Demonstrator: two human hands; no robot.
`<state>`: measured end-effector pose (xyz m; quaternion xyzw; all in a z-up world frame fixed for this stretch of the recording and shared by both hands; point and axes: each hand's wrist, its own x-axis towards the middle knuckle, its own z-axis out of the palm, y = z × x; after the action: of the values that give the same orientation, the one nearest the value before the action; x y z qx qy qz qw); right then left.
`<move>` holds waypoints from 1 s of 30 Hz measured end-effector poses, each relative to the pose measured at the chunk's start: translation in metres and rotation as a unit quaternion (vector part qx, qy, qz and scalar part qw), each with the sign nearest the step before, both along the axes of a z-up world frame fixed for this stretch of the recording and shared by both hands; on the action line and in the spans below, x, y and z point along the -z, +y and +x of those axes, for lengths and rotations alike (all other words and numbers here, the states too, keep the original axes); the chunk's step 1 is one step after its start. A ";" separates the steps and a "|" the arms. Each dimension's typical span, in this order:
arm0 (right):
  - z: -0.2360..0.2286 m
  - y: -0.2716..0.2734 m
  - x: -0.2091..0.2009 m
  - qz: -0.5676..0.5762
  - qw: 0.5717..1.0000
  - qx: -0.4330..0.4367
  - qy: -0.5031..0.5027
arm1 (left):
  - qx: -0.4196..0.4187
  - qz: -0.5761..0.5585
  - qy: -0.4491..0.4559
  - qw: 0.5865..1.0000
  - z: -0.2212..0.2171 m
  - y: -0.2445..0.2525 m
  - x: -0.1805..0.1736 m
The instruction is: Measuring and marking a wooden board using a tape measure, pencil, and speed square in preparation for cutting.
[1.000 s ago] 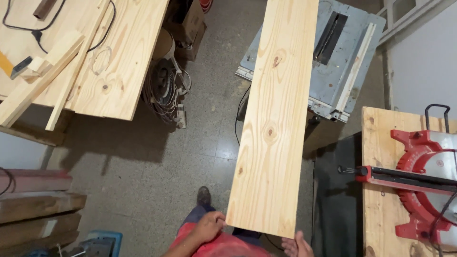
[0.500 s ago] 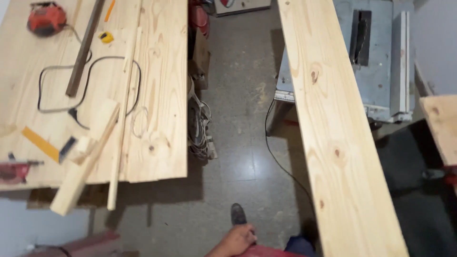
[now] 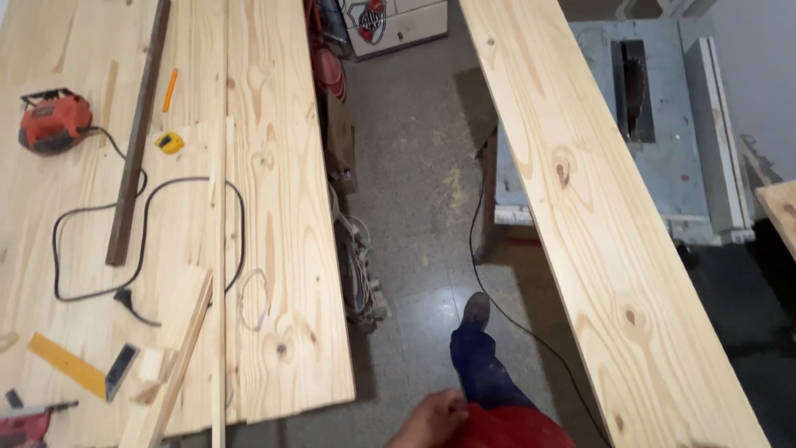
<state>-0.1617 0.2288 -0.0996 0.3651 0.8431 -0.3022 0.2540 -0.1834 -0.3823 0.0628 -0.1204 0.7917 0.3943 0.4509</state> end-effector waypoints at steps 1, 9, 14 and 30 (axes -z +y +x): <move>-0.022 -0.035 -0.004 0.016 1.000 -0.015 0.006 | 0.020 0.058 0.043 0.997 -0.013 -0.002 -0.006; -0.224 -0.267 -0.082 -0.003 0.897 -0.190 0.398 | -0.083 0.013 0.098 0.992 -0.134 -0.067 0.050; -0.336 -0.286 -0.086 0.086 0.877 -0.320 0.349 | -0.167 -0.037 0.145 0.975 -0.223 -0.082 0.032; -0.540 -0.377 -0.137 0.051 0.970 -0.082 0.223 | 0.098 0.055 0.108 0.988 -0.639 -0.103 0.052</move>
<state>-0.7017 -0.1479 0.0376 0.2301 0.9198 -0.3111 0.0645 -0.8227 -0.4853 0.0104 0.0262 0.8209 0.4016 0.4052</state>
